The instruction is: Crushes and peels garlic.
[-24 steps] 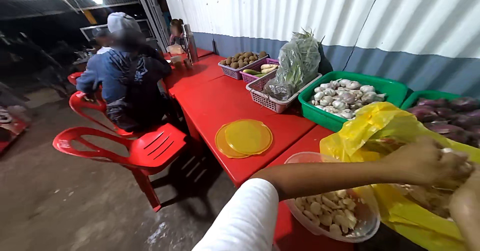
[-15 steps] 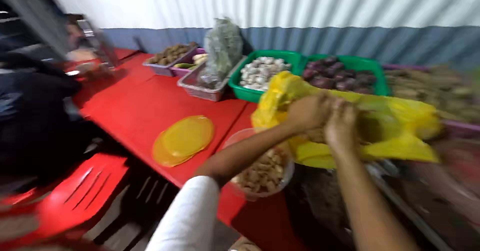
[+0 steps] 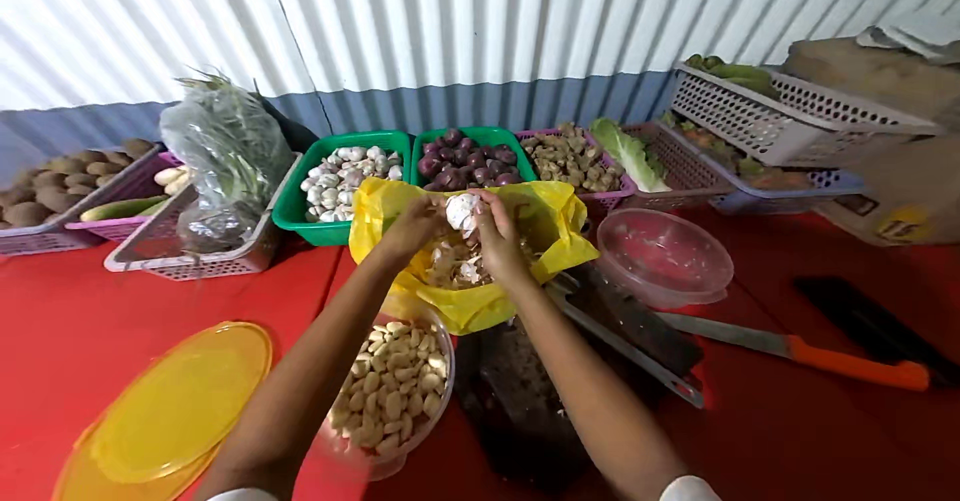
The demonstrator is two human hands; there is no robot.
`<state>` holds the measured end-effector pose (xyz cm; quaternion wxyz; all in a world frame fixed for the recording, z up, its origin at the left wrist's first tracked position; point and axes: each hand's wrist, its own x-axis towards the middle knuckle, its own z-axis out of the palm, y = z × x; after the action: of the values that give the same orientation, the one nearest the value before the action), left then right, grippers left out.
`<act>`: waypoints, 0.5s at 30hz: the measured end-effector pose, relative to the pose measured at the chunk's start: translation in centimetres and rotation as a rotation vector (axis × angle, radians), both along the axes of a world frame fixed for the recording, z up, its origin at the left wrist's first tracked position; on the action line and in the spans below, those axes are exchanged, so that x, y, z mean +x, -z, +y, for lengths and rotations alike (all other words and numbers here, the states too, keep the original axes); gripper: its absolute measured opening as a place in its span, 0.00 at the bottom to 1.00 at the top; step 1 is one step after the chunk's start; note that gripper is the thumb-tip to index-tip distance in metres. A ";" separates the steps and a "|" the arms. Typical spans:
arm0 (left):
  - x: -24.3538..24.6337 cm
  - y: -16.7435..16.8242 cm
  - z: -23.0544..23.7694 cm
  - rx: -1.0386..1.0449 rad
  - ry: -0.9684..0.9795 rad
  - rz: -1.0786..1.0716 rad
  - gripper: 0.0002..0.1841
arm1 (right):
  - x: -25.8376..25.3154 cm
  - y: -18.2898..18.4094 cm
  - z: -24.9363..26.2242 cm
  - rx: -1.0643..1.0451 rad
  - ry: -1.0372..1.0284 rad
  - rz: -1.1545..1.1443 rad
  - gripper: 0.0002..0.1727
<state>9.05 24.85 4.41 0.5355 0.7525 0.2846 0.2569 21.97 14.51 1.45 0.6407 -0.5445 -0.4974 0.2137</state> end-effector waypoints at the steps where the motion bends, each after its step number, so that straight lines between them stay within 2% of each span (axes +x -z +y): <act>1: -0.4 0.1 0.1 0.141 0.067 0.058 0.13 | 0.1 0.0 0.1 -0.013 -0.010 0.020 0.24; 3: -0.7 0.0 -0.1 0.306 0.085 0.105 0.12 | 0.1 -0.1 0.2 -0.048 -0.007 0.078 0.23; 7: 0.3 -0.1 -1.6 0.262 -0.104 0.041 0.22 | -0.3 0.3 0.3 -0.061 -0.011 0.183 0.22; 9: 0.8 -0.1 -2.1 0.436 -0.071 0.106 0.25 | -0.8 0.7 0.4 -0.021 -0.039 0.217 0.21; 12: 1.1 0.1 -2.7 0.702 -0.071 0.166 0.22 | -1.3 0.7 0.1 -0.053 -0.032 0.237 0.23; 15: 1.0 0.1 -3.0 0.818 -0.110 0.114 0.19 | -1.6 0.4 -0.1 -0.043 -0.005 0.171 0.21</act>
<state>10.01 21.86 4.31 0.1611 0.8998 0.2280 0.3352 20.42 14.44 1.06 0.6685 -0.5368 -0.4372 0.2717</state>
